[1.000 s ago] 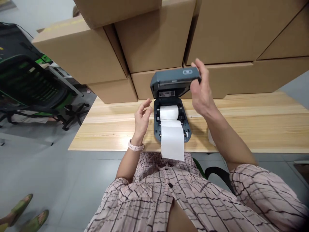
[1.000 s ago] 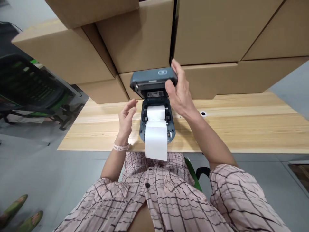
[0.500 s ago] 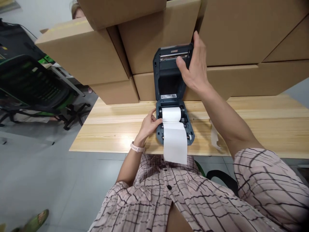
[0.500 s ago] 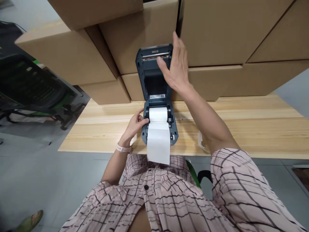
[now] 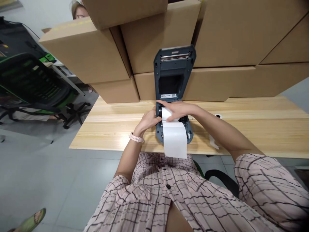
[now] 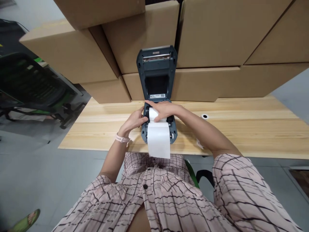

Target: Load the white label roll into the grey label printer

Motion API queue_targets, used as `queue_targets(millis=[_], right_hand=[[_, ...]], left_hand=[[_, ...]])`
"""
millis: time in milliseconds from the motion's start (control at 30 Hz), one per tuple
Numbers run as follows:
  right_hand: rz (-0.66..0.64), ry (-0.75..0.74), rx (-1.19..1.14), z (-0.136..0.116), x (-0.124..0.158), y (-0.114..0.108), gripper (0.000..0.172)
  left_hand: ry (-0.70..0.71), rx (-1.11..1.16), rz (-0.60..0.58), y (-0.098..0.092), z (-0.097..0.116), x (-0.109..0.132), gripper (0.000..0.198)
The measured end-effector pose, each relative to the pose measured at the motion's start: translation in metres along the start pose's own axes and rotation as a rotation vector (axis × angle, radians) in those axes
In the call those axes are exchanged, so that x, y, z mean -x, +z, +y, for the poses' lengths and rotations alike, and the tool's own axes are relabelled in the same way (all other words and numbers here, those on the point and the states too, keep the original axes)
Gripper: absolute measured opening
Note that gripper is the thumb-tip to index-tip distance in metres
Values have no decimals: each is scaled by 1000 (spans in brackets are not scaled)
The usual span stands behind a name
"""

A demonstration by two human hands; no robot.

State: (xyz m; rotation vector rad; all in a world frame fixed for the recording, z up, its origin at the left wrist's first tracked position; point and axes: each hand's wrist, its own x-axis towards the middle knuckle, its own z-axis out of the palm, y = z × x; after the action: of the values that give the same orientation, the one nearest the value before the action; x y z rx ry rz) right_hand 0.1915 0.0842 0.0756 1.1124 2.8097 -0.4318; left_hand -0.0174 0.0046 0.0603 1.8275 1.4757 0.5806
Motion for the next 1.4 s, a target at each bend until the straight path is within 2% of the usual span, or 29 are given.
queue_targets(millis=[133,267,367,467,533,633,800,867,933,1000,1100,1167,1233,1300,1400], right_hand=[[41,-134,-172,4,5,-8,123],[158,-275,-396,18,48,-35,117],[312,-232,-499,39,87,-52,119],[414,-74,-532,65,112,-55,123],[435,53,-503,83,117,-48,124],[387,172,-469,105,107,-29,123],[301,198,-505,117,72,8,117],[294,185,-543,117,68,17,115],[324,178,-626,120,80,22,116],[402,183,-761,127,109,26,113],[483,225,-977,138,163,40,96],[447,277,-1098,138,188,58,87],[381,346,-1171,132,198,77,79],[369,405,-1190,122,195,91,63],[432,367,-1182,108,186,90,45]], left_hand=[[-7,2,8,1,0,0,74],[-22,29,16,3,-2,-1,74],[-9,55,12,3,-4,0,77],[-11,62,16,4,-6,0,79],[-12,65,13,4,-7,0,80],[-8,77,9,5,-9,-1,82],[-4,81,21,6,-11,-3,77],[-2,80,22,7,-12,-3,77],[-3,90,24,7,-12,-3,78],[-9,108,20,7,-12,-2,80],[-21,129,13,8,-12,-2,81],[-15,133,10,8,-13,-2,82],[-10,132,16,9,-15,-2,81],[-16,133,36,11,-17,-2,82],[-25,163,76,15,-19,0,85]])
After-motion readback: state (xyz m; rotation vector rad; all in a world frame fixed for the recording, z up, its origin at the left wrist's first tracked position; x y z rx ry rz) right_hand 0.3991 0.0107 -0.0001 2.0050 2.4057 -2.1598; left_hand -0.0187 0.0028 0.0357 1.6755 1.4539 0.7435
